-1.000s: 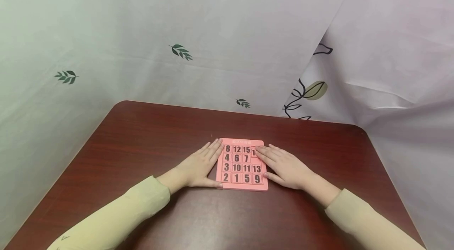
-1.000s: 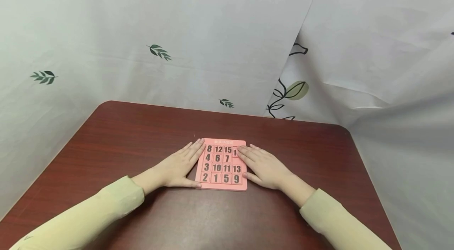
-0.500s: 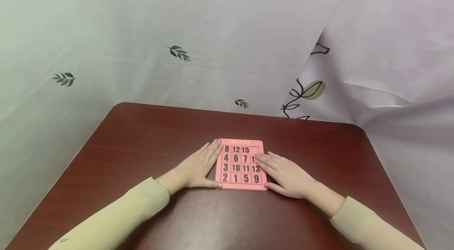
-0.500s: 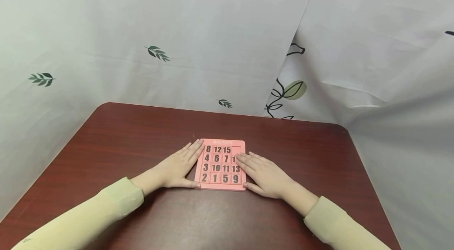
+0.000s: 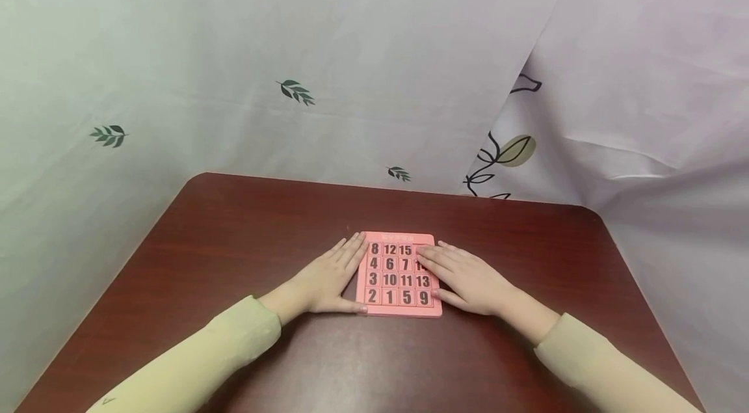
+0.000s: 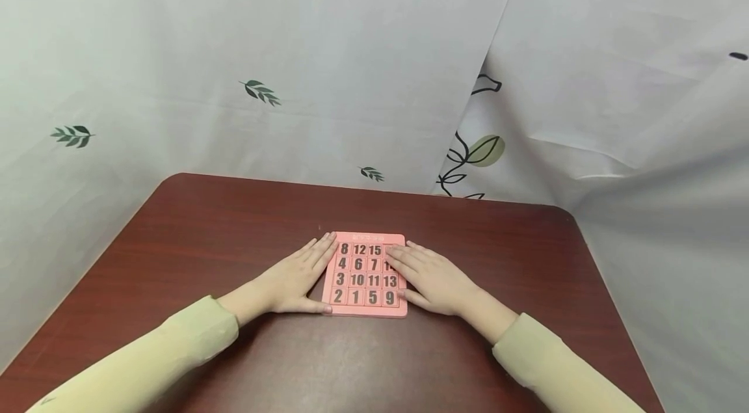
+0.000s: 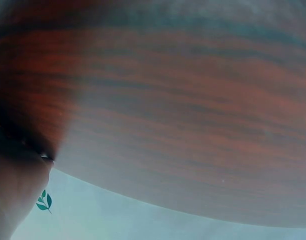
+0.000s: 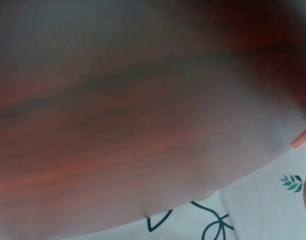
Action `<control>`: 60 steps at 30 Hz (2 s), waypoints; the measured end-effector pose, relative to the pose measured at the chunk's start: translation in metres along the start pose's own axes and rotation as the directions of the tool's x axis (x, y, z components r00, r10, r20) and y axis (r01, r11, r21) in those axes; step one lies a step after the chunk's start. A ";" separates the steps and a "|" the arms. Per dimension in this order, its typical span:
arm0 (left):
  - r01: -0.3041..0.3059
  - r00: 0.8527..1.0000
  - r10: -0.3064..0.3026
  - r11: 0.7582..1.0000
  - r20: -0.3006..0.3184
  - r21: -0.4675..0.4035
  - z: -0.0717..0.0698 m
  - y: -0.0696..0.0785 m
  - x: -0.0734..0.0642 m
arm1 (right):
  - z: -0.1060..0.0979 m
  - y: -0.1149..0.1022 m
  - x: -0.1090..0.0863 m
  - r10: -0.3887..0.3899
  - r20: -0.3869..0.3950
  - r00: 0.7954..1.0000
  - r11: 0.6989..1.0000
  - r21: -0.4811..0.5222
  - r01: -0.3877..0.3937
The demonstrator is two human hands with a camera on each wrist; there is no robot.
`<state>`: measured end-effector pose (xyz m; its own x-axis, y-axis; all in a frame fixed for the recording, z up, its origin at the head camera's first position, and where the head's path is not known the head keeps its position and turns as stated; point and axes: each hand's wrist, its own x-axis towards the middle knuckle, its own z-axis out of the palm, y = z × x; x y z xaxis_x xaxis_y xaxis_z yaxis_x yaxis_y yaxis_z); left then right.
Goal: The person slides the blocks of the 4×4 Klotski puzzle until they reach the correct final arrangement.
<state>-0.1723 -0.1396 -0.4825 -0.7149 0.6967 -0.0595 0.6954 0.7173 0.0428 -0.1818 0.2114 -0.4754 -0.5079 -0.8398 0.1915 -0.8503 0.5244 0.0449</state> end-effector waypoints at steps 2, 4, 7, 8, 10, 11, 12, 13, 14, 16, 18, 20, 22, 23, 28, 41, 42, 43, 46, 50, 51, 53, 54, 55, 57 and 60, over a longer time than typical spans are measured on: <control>-0.001 1.000 0.001 1.000 -0.002 -0.001 0.000 0.000 0.000 | 0.000 0.000 0.006 0.004 0.014 1.000 1.000 0.008 -0.004; 0.000 1.000 0.000 1.000 -0.002 0.004 0.000 0.001 -0.001 | 0.001 0.000 0.011 0.015 0.043 0.999 1.000 0.022 -0.016; 0.000 1.000 0.000 1.000 -0.005 0.009 0.000 0.001 -0.001 | 0.001 -0.002 0.019 0.044 0.102 0.994 0.998 0.050 -0.049; -0.001 1.000 0.001 1.000 -0.007 0.011 0.000 0.001 -0.001 | 0.001 -0.002 0.021 0.047 0.113 0.992 0.997 0.055 -0.053; -0.002 1.000 0.002 1.000 -0.009 0.013 0.000 0.000 -0.001 | 0.001 -0.003 0.025 0.048 0.128 0.991 0.997 0.060 -0.056; -0.003 1.000 0.003 1.000 -0.008 0.014 0.000 0.000 -0.001 | 0.001 -0.004 0.027 0.044 0.129 0.991 0.997 0.062 -0.052; -0.003 1.000 0.003 1.000 -0.008 0.015 0.000 0.000 -0.001 | 0.001 -0.004 0.028 0.038 0.126 0.991 0.997 0.063 -0.046; -0.004 1.000 0.004 1.000 -0.008 0.016 0.000 0.000 -0.001 | 0.001 -0.004 0.028 0.034 0.122 0.992 0.997 0.061 -0.042; -0.003 1.000 0.004 1.000 -0.008 0.017 0.000 0.000 -0.001 | 0.001 -0.004 0.028 0.030 0.115 0.993 0.998 0.057 -0.037; -0.004 1.000 0.004 1.000 -0.008 0.020 -0.001 0.001 -0.001 | 0.001 -0.003 0.026 0.037 0.121 0.992 0.998 0.050 -0.043; -0.006 1.000 0.006 1.000 -0.011 0.022 -0.002 0.001 -0.001 | 0.000 -0.002 0.023 0.049 0.122 0.991 0.997 0.049 -0.056; -0.008 1.000 0.008 1.000 -0.010 0.024 -0.002 0.001 -0.001 | 0.000 0.000 0.018 0.054 0.114 0.992 0.997 0.042 -0.059; -0.009 1.000 0.009 1.000 -0.008 0.025 -0.002 0.001 -0.001 | -0.001 0.002 0.012 0.060 0.103 0.993 0.997 0.046 -0.066; -0.007 1.000 0.007 1.000 -0.006 0.023 -0.002 0.001 -0.001 | -0.002 0.003 0.010 0.065 0.097 0.993 0.996 0.048 -0.069; 0.002 1.000 -0.002 1.000 0.003 0.021 -0.002 0.000 -0.002 | -0.003 0.006 0.003 0.089 0.108 0.990 0.994 0.055 -0.095; -0.001 1.000 0.001 1.000 0.000 0.024 -0.001 -0.001 -0.002 | -0.003 -0.001 0.015 0.021 0.058 0.998 0.998 0.056 -0.025; 0.000 1.000 0.000 1.000 0.004 0.024 -0.001 -0.001 -0.002 | -0.002 -0.002 0.018 0.020 0.066 0.998 0.998 0.060 -0.024; 0.000 1.000 0.000 1.000 0.003 0.022 -0.001 -0.001 -0.002 | -0.002 -0.003 0.021 0.019 0.076 0.997 0.998 0.062 -0.024; -0.001 1.000 0.001 1.000 0.000 0.013 0.000 -0.001 -0.002 | -0.002 -0.007 0.031 0.012 0.105 0.994 0.997 0.071 -0.019; -0.002 1.000 0.002 1.000 0.000 0.010 0.000 -0.001 -0.003 | -0.001 -0.012 0.043 0.002 0.135 0.991 0.997 0.081 -0.013; -0.004 1.000 0.004 1.000 -0.003 0.009 -0.001 -0.001 -0.003 | 0.000 -0.013 0.045 0.000 0.140 0.990 0.997 0.081 -0.012; -0.007 1.000 0.007 1.000 -0.010 0.008 -0.001 -0.001 -0.004 | 0.001 -0.015 0.049 -0.002 0.146 0.989 0.996 0.086 -0.011; -0.010 1.000 0.010 1.000 -0.016 0.008 -0.001 -0.001 -0.004 | 0.001 -0.015 0.050 -0.002 0.149 0.989 0.996 0.084 -0.011; -0.012 1.000 0.012 1.000 -0.020 0.009 -0.001 -0.001 -0.004 | 0.002 -0.015 0.051 -0.002 0.151 0.989 0.997 0.081 -0.011; -0.016 0.999 0.016 1.000 -0.029 0.009 0.001 -0.001 -0.004 | 0.003 -0.015 0.052 0.000 0.152 0.988 0.997 0.075 -0.012; -0.015 0.999 0.016 1.000 -0.029 0.012 0.002 -0.002 -0.003 | 0.003 -0.014 0.051 0.005 0.157 0.988 0.998 0.060 -0.014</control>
<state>-0.1717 -0.1430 -0.4845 -0.7058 0.7077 -0.0299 0.7070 0.7065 0.0317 -0.1958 0.1606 -0.4690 -0.5273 -0.8489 0.0351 -0.8497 0.5271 -0.0169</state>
